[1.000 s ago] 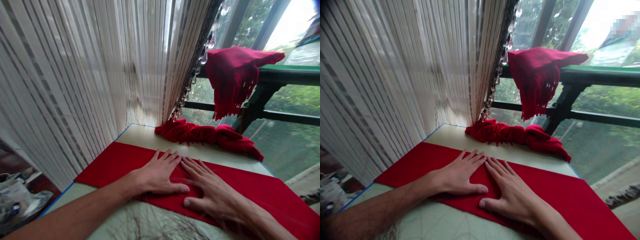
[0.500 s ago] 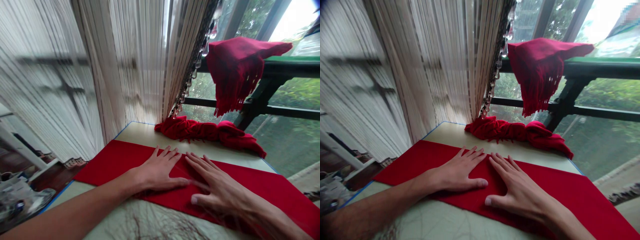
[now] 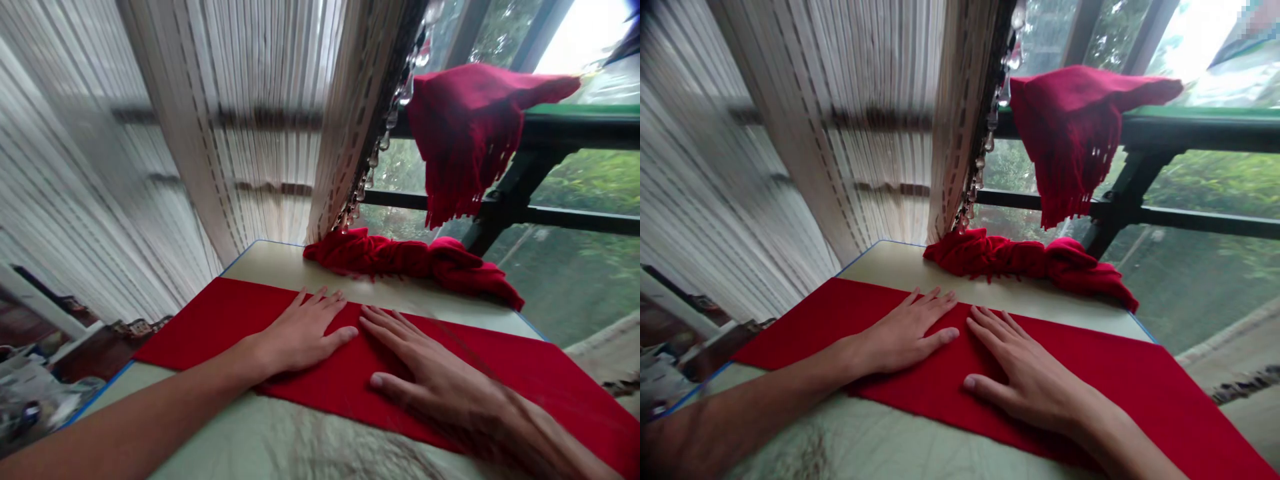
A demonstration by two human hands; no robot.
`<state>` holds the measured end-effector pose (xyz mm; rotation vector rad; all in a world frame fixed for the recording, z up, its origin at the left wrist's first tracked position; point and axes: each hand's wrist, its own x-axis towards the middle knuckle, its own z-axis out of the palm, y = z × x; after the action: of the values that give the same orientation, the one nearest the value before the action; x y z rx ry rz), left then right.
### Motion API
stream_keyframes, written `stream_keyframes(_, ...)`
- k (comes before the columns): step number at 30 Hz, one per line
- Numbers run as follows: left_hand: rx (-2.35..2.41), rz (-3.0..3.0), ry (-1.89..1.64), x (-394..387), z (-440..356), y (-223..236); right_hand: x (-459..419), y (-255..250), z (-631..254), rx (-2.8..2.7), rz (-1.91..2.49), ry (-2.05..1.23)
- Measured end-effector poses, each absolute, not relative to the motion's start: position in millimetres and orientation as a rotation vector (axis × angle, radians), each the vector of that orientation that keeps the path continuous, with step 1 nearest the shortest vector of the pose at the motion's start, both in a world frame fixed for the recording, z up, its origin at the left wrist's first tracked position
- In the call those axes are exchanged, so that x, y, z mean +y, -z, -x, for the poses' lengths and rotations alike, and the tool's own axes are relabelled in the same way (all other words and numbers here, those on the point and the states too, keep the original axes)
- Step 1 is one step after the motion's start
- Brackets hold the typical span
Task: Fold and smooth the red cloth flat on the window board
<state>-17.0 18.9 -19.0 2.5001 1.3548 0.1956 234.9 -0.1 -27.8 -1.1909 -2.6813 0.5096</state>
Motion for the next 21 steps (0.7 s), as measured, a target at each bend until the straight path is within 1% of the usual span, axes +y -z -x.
stream_keyframes(8,1.299,-2.574,-0.188,23,20,22,-2,13,-235,-2.73,1.126,-0.571)
stream_keyframes(15,1.261,-2.611,-0.167,22,21,24,-2,12,-236,-2.691,1.109,-0.611)
stream_keyframes(18,1.253,-2.543,-0.161,22,21,17,-1,18,-236,-2.634,1.121,-0.547)
stream_keyframes(21,1.3,-2.447,-0.303,26,25,2,0,25,-236,-2.626,1.104,-0.44)
